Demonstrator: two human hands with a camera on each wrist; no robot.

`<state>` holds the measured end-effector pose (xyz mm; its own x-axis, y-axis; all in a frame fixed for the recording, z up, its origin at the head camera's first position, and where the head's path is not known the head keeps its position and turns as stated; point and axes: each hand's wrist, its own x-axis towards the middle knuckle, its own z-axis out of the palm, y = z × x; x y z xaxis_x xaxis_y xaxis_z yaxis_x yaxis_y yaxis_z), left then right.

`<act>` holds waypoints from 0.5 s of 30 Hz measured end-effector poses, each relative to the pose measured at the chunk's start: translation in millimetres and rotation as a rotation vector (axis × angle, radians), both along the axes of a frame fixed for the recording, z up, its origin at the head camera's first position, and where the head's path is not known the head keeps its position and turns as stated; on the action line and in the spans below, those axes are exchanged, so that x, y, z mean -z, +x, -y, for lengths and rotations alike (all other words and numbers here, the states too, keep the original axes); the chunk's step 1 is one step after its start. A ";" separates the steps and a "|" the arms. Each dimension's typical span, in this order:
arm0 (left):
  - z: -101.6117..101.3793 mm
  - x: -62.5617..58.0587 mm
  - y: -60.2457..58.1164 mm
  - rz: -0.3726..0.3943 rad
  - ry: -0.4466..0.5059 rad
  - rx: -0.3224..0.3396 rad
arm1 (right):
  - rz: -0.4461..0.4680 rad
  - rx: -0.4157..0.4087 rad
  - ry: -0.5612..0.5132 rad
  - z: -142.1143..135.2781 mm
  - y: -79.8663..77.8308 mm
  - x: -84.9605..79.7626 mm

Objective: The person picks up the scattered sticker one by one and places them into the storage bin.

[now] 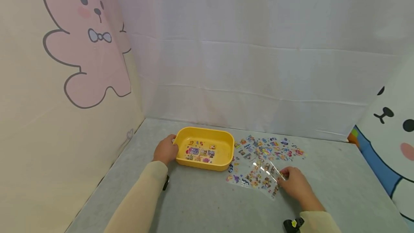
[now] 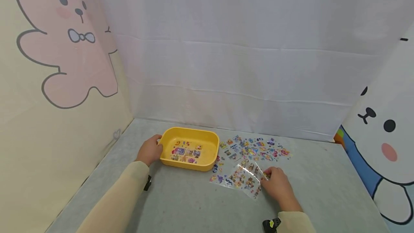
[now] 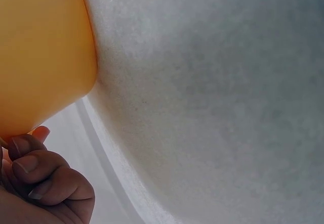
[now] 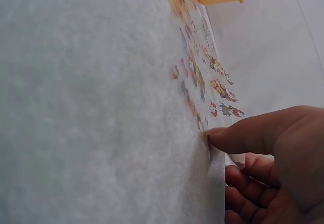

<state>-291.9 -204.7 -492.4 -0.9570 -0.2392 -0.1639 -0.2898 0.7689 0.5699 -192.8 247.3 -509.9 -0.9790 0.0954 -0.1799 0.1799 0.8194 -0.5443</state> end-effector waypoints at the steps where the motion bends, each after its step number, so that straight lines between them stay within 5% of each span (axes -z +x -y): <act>1: 0.3 0.0 0.0 -0.001 -0.005 0.003 | 0.003 0.003 -0.007 -0.2 -0.3 0.5; 15: -0.3 1.4 0.3 0.001 0.004 -0.006 | 0.014 0.007 -0.019 -0.7 -3.2 3.9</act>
<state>-291.6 -204.4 -493.9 -0.9554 -0.2447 -0.1657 -0.2952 0.7646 0.5729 -196.0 248.0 -513.8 -0.9758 0.0989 -0.1951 0.1933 0.8076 -0.5571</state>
